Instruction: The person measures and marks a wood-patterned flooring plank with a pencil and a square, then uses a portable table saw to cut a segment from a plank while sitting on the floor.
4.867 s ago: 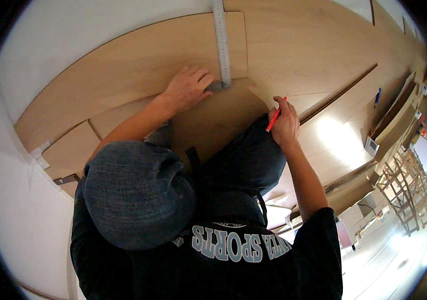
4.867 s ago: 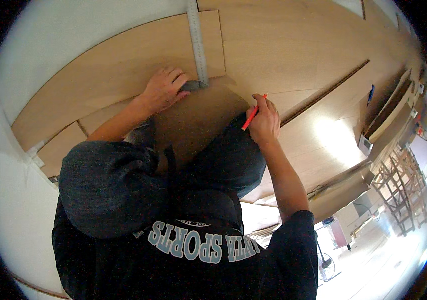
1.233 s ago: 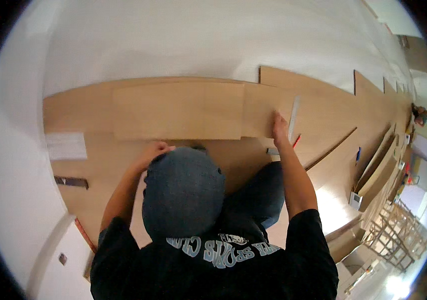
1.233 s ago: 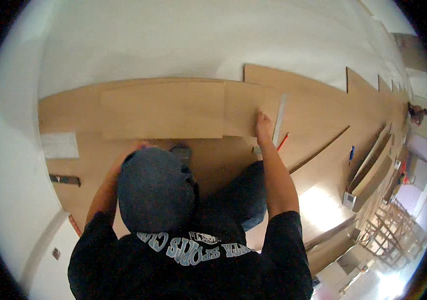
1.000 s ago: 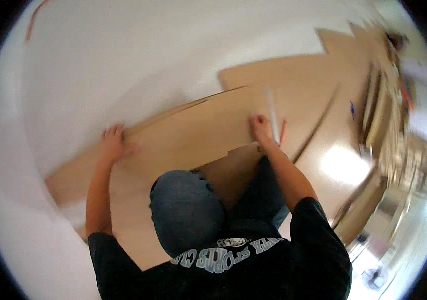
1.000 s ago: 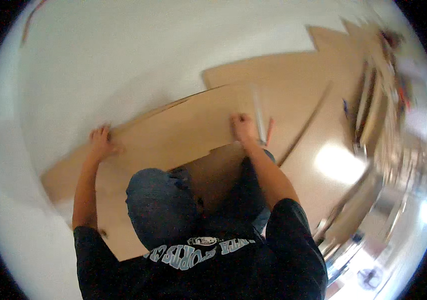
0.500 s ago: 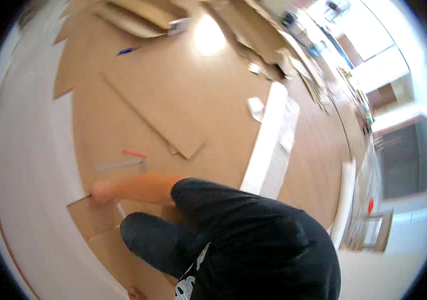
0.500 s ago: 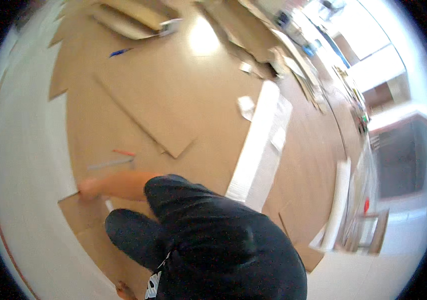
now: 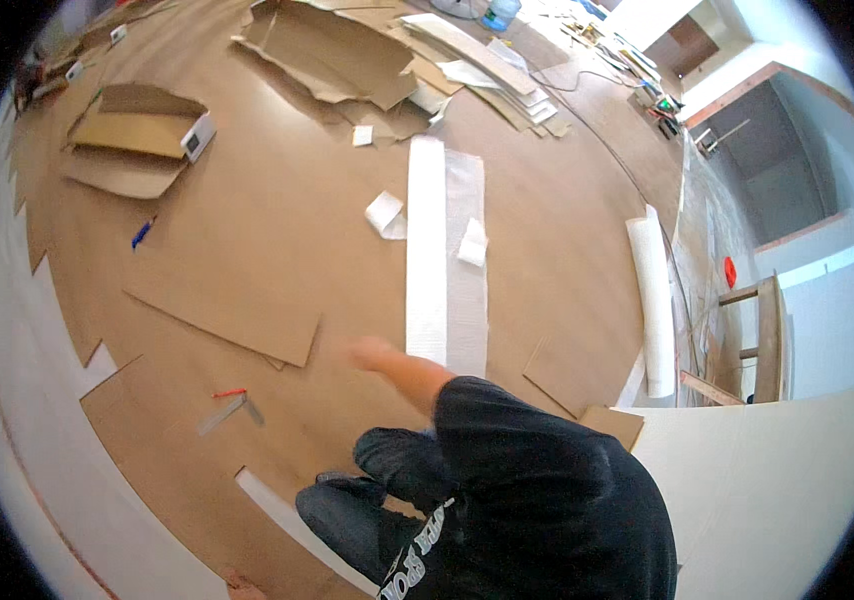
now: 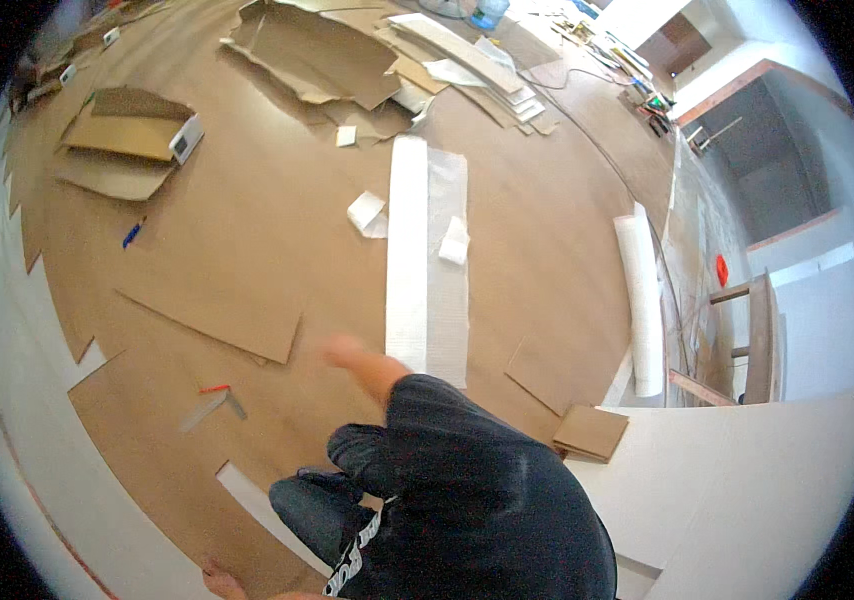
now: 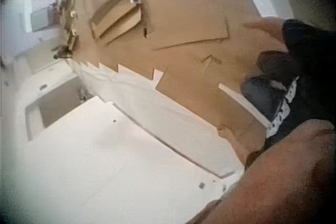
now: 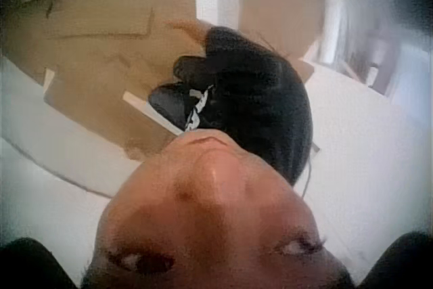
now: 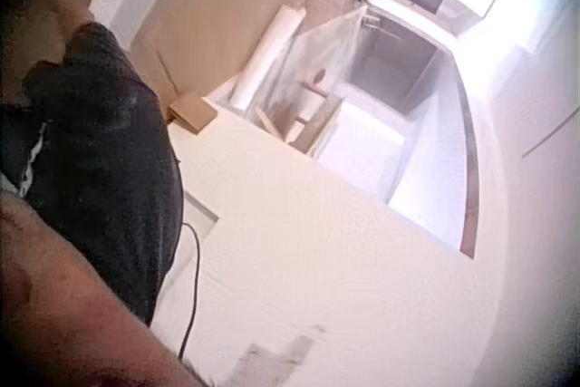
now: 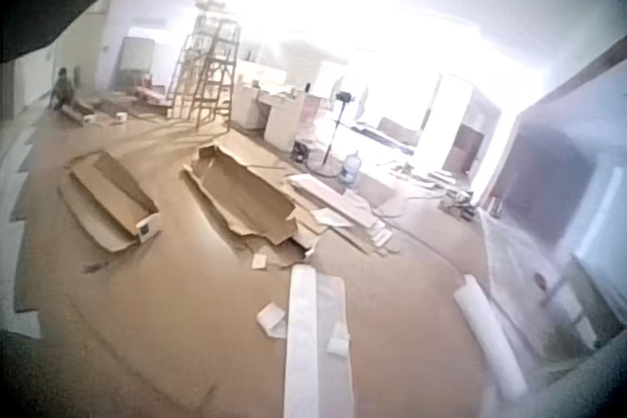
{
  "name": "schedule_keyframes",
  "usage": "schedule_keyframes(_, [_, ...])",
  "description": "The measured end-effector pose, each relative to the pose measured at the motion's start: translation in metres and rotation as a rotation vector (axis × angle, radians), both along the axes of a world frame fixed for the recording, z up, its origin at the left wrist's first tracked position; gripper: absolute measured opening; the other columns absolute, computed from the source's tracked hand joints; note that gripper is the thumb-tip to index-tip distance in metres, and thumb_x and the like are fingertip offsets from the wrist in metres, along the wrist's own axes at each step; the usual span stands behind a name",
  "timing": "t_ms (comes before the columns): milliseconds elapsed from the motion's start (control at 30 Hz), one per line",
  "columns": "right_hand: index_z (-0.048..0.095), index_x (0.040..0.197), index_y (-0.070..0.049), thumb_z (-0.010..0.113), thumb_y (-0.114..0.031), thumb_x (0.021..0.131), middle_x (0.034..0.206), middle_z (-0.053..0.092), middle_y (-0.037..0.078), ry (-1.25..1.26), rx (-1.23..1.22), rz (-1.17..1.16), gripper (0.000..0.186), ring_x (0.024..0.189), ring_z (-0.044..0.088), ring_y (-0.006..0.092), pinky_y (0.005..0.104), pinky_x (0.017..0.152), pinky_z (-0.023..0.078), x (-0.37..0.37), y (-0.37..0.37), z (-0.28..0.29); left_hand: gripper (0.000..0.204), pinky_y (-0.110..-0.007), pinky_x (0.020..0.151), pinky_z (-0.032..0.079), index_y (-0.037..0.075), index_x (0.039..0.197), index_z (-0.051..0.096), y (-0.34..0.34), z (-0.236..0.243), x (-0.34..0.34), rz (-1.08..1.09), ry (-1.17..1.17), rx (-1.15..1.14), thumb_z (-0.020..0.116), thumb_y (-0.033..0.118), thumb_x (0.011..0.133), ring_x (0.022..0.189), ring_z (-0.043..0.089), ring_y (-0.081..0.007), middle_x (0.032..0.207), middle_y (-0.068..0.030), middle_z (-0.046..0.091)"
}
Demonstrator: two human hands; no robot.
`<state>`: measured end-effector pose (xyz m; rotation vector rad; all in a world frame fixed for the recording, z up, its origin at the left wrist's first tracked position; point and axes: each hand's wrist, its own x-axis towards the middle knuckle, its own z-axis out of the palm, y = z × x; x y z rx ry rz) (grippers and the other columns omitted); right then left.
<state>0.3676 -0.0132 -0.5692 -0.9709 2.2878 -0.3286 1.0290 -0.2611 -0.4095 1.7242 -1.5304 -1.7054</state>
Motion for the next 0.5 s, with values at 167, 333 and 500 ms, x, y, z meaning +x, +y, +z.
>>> schedule_keyframes(167, [0.071, 0.094, -0.001, 0.051, -0.019, 0.091, 0.098, 0.069, 0.026, 0.026, 0.285, -0.210, 0.027, 0.095, 0.066, 0.0443, 0.0519, 0.080, 0.054, -0.018, 0.342, 0.139, 0.071, -0.042, 0.081, 0.053, -0.010, 0.122, 0.055, -0.026, 0.184, -0.076, -0.075, 0.087, -0.051, 0.062, 0.055, 0.094, 0.092, 0.066, -0.0280, 0.104, -0.0200, 0.067])
schedule_keyframes(333, [0.071, 0.108, 0.004, 0.049, -0.040, 0.096, 0.109, 0.068, 0.030, -0.252, 0.633, -0.662, 0.051, 0.106, 0.064, 0.0451, 0.0491, 0.095, 0.050, 0.040, 0.601, 0.325, 0.083, -0.048, 0.093, 0.052, -0.006, 0.134, 0.050, 0.017, 0.295, -0.223, -0.321, 0.075, 0.312, 0.053, 0.067, 0.093, 0.106, 0.064, -0.0347, 0.119, -0.0219, 0.065])
schedule_keyframes(500, [0.066, 0.119, 0.005, 0.047, -0.042, 0.097, 0.123, 0.063, 0.029, -0.271, 0.451, -0.914, 0.055, 0.116, 0.059, 0.0435, 0.0467, 0.101, 0.046, 0.030, 0.657, 0.411, 0.090, -0.050, 0.103, 0.047, 0.001, 0.145, 0.044, 0.161, 0.420, -0.392, -0.601, -0.029, 0.639, 0.043, 0.074, 0.093, 0.124, 0.055, -0.0366, 0.136, -0.0188, 0.058])
